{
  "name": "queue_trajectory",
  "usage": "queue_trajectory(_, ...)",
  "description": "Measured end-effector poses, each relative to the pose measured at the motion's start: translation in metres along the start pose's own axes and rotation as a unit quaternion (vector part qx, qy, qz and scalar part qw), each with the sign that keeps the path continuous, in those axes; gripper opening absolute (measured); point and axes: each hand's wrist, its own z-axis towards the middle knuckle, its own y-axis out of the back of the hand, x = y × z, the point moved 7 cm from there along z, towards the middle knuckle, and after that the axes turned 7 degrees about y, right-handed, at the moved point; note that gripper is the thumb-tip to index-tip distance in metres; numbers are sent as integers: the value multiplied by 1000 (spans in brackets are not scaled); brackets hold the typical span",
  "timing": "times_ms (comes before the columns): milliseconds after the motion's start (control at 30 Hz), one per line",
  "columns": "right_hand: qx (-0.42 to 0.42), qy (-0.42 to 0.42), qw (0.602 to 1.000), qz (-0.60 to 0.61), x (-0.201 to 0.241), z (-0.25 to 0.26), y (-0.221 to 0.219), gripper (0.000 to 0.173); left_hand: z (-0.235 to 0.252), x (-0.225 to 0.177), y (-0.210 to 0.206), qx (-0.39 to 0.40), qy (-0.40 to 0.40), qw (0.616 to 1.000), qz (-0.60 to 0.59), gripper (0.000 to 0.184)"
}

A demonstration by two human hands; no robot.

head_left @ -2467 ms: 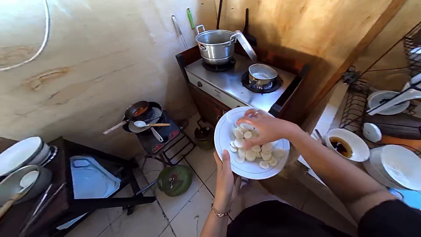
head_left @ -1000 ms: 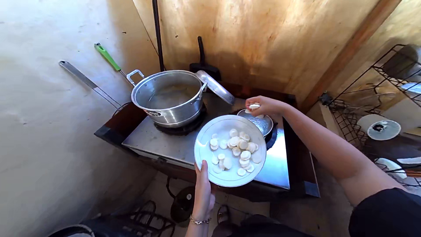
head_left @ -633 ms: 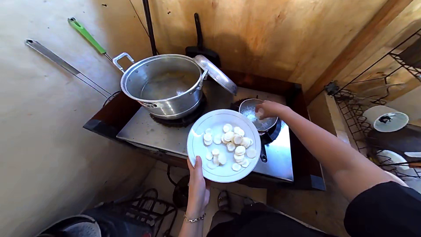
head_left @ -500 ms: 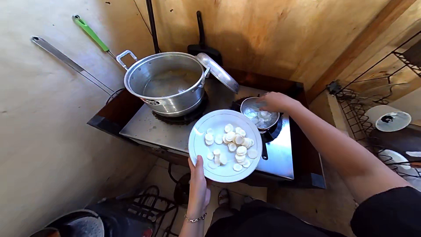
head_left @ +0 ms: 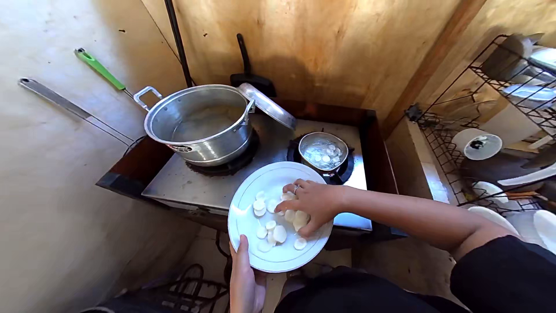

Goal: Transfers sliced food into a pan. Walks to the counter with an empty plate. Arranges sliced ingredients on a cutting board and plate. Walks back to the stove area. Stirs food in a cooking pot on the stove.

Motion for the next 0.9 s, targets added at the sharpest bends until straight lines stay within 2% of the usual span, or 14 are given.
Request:
queue_trajectory(133, -47, 12, 999, -22, 6, 7, -7, 61, -4, 2, 1, -8, -4, 1000, 3, 51)
queue_trajectory(433, -24, -61, 998, 11, -3, 25, -3, 65, -7, 5, -8, -11, -15, 999, 44, 54)
queue_trajectory(633, -15, -71, 997, 12, -4, 33, 2, 52, -1, 5, -9, -1, -7, 1000, 22, 55)
queue_trajectory(767, -39, -57, 998, 7, -8, 35, 18, 41, 8, 3, -12, 10, 1, 1000, 7, 53)
queue_trajectory(900, -92, -63, 988, 105, -32, 39, 42, 25, 20, -1, -18, 28, 6, 1000, 7, 54)
